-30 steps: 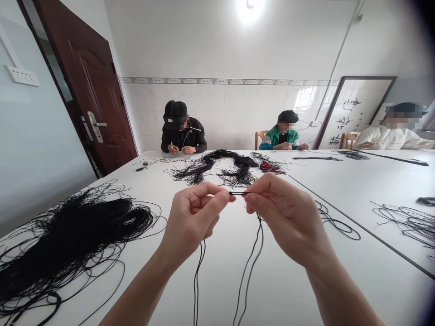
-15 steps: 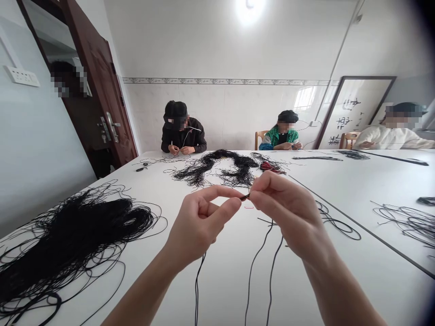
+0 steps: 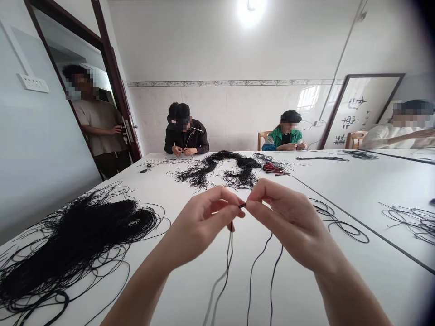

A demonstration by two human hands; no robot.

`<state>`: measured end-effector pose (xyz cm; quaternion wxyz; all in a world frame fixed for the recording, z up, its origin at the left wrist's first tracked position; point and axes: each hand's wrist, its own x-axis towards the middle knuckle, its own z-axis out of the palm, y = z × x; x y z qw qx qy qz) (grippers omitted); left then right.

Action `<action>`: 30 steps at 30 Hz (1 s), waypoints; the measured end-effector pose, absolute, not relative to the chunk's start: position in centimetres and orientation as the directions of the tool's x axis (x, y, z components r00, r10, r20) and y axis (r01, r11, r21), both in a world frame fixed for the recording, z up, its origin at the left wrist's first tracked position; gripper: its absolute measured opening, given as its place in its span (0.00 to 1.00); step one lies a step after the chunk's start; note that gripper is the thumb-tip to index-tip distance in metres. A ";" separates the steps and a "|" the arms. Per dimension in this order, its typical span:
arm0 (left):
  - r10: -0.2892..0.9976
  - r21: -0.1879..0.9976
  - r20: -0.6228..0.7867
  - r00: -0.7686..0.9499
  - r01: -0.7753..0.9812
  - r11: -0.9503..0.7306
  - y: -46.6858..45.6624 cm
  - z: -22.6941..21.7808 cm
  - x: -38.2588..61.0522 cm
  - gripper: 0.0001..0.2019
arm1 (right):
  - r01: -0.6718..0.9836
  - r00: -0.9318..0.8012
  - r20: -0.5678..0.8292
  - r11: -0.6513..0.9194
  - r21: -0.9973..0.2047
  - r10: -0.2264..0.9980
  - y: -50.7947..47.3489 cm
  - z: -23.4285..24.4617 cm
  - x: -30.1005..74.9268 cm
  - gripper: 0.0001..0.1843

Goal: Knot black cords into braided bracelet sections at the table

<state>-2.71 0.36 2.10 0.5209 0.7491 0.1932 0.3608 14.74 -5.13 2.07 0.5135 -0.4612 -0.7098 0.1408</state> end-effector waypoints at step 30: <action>0.673 0.920 0.040 0.738 -0.290 0.264 1.4 2.2 -2.7 0.02 | 0.442 0.018 0.682 0.606 -0.661 0.731 -4.6 1.3 14.1 0.12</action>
